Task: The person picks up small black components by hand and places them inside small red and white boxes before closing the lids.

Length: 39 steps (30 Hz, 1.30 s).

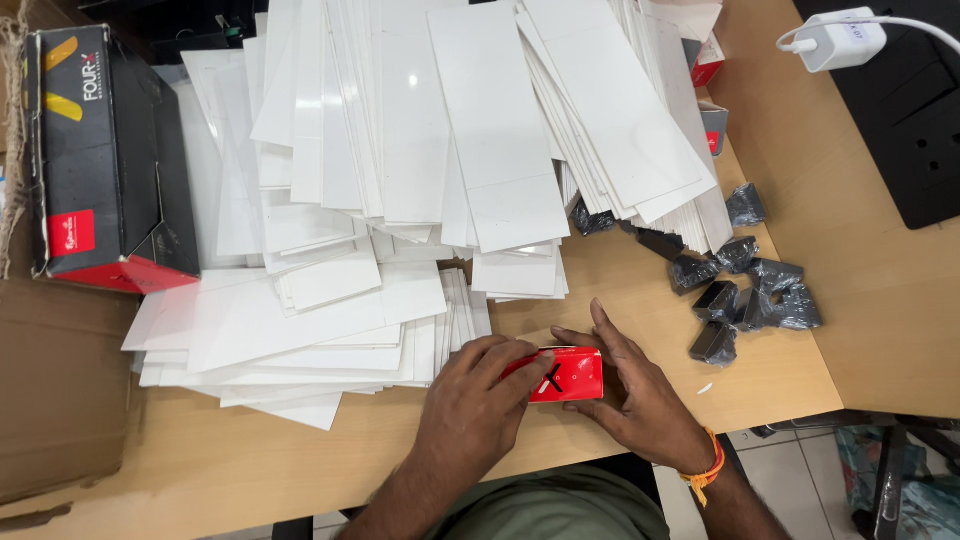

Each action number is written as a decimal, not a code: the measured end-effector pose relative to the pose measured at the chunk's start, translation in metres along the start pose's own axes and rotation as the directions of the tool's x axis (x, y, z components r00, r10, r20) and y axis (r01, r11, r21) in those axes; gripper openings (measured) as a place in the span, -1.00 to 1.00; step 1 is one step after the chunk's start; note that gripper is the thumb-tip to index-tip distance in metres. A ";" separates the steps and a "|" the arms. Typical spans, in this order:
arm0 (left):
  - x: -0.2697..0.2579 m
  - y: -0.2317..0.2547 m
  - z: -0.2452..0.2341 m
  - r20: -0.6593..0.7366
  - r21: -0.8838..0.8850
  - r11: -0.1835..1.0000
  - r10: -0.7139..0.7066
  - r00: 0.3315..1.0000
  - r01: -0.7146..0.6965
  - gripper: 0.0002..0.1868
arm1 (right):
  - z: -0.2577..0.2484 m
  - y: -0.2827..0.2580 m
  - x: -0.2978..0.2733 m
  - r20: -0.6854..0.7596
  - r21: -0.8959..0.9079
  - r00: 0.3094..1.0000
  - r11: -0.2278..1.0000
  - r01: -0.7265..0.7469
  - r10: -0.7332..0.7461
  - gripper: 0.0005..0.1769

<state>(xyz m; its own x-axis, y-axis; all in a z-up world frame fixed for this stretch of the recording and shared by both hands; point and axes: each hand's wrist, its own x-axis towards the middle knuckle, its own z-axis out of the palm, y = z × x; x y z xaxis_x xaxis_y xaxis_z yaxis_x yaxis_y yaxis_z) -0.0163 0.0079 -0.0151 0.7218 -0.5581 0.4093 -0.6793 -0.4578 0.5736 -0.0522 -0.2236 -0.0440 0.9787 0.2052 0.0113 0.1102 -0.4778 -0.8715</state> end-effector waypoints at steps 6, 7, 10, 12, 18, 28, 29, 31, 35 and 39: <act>0.006 0.004 -0.002 0.027 -0.068 0.987 -0.144 0.989 0.145 -0.65 | -0.001 -0.005 -0.001 -0.003 -0.023 1.000 1.000 0.016 -0.016 0.22; 0.008 0.005 -0.002 0.026 -0.078 0.983 -0.166 0.986 0.168 -0.70 | -0.001 -0.006 0.000 -0.009 -0.060 0.998 0.996 0.063 -0.064 0.19; 0.014 0.005 -0.003 0.018 -0.049 0.989 -0.140 0.990 0.140 -0.80 | -0.002 -0.010 -0.003 -0.052 -0.031 0.993 0.994 0.105 -0.106 0.05; 0.015 0.006 -0.003 0.004 -0.048 0.988 -0.145 0.989 0.145 -0.81 | -0.004 -0.010 -0.005 -0.094 0.010 0.989 0.993 0.116 -0.115 -0.11; 0.013 0.002 0.001 0.001 -0.051 0.987 -0.151 0.989 0.150 -0.84 | -0.002 -0.004 -0.007 -0.136 0.004 0.982 0.991 0.133 -0.131 -0.34; 0.014 0.002 0.002 -0.052 -0.108 0.973 -0.210 0.976 0.204 -0.77 | -0.005 -0.007 -0.008 -0.100 0.006 0.992 0.997 0.078 -0.077 -0.19; 0.014 0.001 0.003 -0.034 -0.108 0.967 -0.234 0.972 0.229 -0.81 | -0.004 -0.006 -0.007 -0.098 0.020 0.994 0.998 0.059 -0.056 -0.28; 0.013 0.001 0.006 0.006 -0.110 0.953 -0.284 0.959 0.283 -0.87 | -0.003 -0.005 -0.006 -0.115 -0.040 0.980 0.987 0.158 -0.162 -0.35; 0.011 0.002 0.013 -0.088 -0.116 0.958 -0.274 0.958 0.263 -0.87 | -0.001 -0.009 -0.005 -0.152 -0.130 0.966 0.973 0.189 -0.208 -0.38; 0.005 0.008 0.014 -0.149 -0.094 0.976 -0.209 0.967 0.196 -0.65 | 0.004 -0.017 -0.001 -0.238 -0.321 0.940 0.933 0.160 -0.243 -0.34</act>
<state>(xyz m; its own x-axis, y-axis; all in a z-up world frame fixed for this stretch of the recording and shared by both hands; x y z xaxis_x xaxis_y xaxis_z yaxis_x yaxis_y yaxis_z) -0.0204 -0.0083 -0.0185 0.8592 -0.3408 0.3816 -0.5088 -0.4909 0.7072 -0.0557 -0.2120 -0.0318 0.9346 0.1061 0.3394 0.3156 -0.6872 -0.6543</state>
